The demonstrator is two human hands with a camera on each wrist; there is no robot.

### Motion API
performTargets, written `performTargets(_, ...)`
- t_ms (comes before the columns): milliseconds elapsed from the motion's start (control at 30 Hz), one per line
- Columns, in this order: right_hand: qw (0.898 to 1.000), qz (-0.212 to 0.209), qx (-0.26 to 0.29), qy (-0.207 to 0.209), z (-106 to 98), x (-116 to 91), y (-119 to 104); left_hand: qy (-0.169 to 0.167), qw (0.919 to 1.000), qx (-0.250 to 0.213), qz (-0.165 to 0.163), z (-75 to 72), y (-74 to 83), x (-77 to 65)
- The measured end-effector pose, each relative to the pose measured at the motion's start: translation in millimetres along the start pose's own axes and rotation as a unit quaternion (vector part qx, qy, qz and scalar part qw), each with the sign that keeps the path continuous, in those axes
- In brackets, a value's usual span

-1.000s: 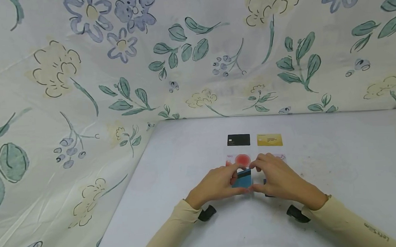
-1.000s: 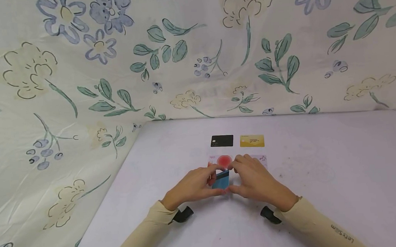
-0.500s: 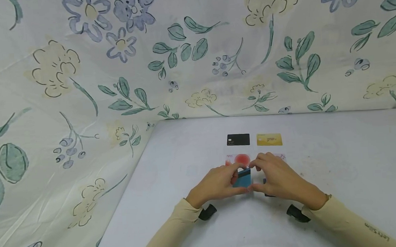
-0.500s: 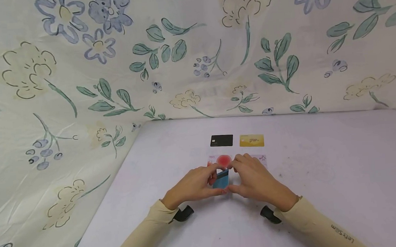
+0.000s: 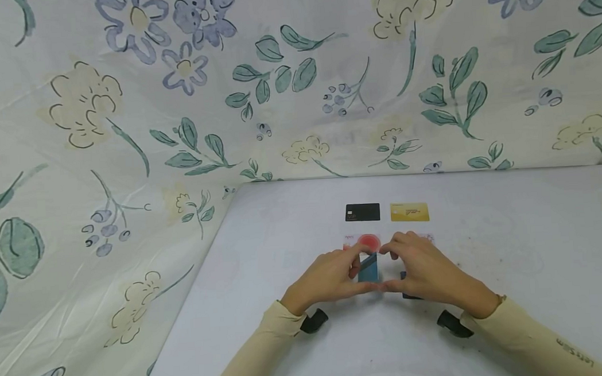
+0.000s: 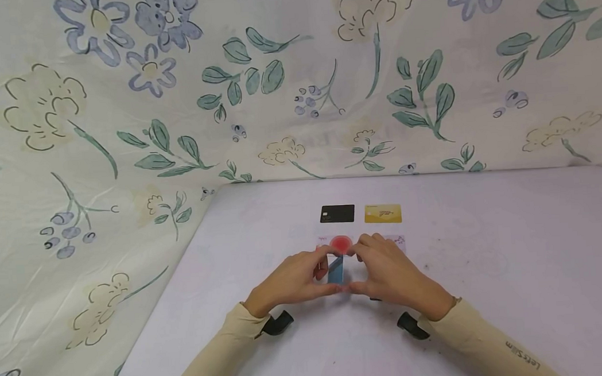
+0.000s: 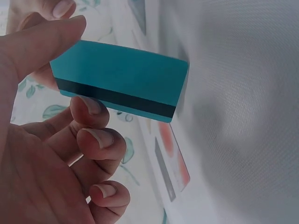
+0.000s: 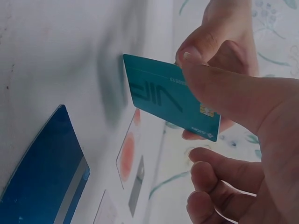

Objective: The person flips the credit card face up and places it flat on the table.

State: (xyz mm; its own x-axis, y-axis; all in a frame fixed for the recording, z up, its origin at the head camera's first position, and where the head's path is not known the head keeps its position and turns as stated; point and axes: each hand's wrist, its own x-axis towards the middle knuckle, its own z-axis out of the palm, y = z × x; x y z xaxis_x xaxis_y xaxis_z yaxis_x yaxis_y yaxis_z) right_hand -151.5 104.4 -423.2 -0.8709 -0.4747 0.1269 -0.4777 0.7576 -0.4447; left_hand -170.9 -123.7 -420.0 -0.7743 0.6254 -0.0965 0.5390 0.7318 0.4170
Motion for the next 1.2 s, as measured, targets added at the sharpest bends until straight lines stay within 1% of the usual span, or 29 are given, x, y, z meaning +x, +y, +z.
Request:
performTargets(233,1.0,-0.003,0.011,-0.002,4.1,0.5,0.7,0.003,1.0,-0.004,0.007,-1.2,-2.5,-0.7)
performTargets(500,1.0,-0.006,0.008,0.001,8.8,0.6,2.2,0.018,0.9996,-0.01,0.019,-3.5,-3.9,-2.1)
performTargets(700,1.0,-0.008,0.011,-0.002,12.2,1.7,2.7,0.018,0.9996,-0.014,0.017,-4.0,-4.4,-2.3)
performTargets(1200,1.0,0.014,0.007,-0.018,24.5,4.8,-0.7,0.018,0.9996,-0.018,0.014,-5.3,-5.1,-5.7)
